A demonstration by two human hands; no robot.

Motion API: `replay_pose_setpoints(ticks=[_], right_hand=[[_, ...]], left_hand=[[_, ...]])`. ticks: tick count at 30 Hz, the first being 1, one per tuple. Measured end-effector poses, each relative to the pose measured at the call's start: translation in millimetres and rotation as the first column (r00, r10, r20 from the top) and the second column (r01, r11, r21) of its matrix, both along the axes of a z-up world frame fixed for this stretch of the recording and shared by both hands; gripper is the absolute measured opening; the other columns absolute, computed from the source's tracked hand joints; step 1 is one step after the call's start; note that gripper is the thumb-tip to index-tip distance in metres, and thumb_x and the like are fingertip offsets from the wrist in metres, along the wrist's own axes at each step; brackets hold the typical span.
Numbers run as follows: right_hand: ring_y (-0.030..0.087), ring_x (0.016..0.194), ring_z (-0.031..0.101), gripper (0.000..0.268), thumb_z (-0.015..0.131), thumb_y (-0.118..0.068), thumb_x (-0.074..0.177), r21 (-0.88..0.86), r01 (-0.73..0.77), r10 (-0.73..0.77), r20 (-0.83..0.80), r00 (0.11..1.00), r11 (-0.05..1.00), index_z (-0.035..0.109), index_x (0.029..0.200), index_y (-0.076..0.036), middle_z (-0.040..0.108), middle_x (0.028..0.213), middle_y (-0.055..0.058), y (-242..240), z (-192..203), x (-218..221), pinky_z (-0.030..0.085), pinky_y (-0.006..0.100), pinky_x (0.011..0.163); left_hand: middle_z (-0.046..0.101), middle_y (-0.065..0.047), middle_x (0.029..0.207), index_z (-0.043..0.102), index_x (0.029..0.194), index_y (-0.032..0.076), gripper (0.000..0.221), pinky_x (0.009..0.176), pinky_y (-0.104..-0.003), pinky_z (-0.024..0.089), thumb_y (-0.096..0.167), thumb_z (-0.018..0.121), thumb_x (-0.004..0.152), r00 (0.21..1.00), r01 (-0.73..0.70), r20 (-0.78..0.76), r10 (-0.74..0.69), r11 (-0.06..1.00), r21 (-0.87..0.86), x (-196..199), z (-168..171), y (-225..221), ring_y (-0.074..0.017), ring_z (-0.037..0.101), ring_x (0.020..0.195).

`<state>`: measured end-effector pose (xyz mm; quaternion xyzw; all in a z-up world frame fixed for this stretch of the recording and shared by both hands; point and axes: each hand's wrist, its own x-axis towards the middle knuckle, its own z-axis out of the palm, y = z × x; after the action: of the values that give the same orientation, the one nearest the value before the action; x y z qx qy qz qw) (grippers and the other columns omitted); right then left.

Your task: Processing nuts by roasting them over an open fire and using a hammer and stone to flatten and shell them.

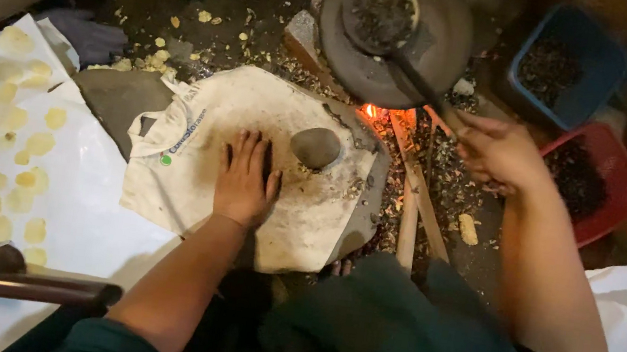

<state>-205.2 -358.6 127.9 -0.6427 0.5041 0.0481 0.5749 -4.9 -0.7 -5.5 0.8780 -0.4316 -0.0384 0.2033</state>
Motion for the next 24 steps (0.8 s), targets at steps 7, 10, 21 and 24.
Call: replay_pose_setpoints(ticks=[7,10,21,24], right_hand=[[0.007,0.052,0.047,0.04,0.059,-0.015,0.099,0.031,0.059,-0.06,0.046,0.997,0.998,0.065,0.139,-0.011,0.06,0.074,-0.001,-3.4,17.6,-18.2,0.035,0.025,0.042],[0.011,0.053,0.042,0.038,0.06,-0.018,0.102,-0.13,0.032,-0.043,-0.086,0.995,0.991,0.067,0.137,-0.006,0.057,0.074,0.001,1.6,23.8,-28.8,0.032,0.029,0.045],[0.011,0.048,0.04,0.042,0.061,-0.021,0.098,-0.097,-0.056,0.031,-0.241,0.97,0.994,0.066,0.14,-0.019,0.056,0.07,0.001,14.5,49.0,-24.6,0.03,0.03,0.04],[0.01,0.048,0.039,0.043,0.059,-0.019,0.099,-0.043,-0.046,0.036,-0.212,0.977,0.998,0.065,0.141,-0.02,0.057,0.07,0.0,16.2,44.7,-15.2,0.03,0.029,0.041]], left_hand=[[0.038,-0.02,0.161,0.042,0.15,0.0,0.066,0.125,-0.057,0.011,0.036,0.056,0.096,0.999,-0.023,-0.027,0.023,0.999,0.023,2.6,3.8,-1.0,-0.0377,0.026,0.153],[0.037,-0.019,0.161,0.042,0.15,0.001,0.066,0.125,-0.057,0.011,0.036,0.056,0.097,0.999,-0.017,-0.03,0.018,0.999,0.045,2.6,2.1,1.5,-0.0375,0.025,0.154],[0.035,-0.02,0.162,0.041,0.151,-0.001,0.067,0.125,-0.058,0.011,0.036,0.055,0.097,1.0,-0.007,-0.019,0.007,0.999,0.036,2.2,2.2,-0.1,-0.0365,0.023,0.155],[0.035,-0.02,0.162,0.041,0.151,-0.001,0.067,0.125,-0.057,0.01,0.037,0.054,0.097,1.0,-0.004,-0.024,0.005,0.999,0.047,3.8,4.8,1.3,-0.0366,0.023,0.155]])
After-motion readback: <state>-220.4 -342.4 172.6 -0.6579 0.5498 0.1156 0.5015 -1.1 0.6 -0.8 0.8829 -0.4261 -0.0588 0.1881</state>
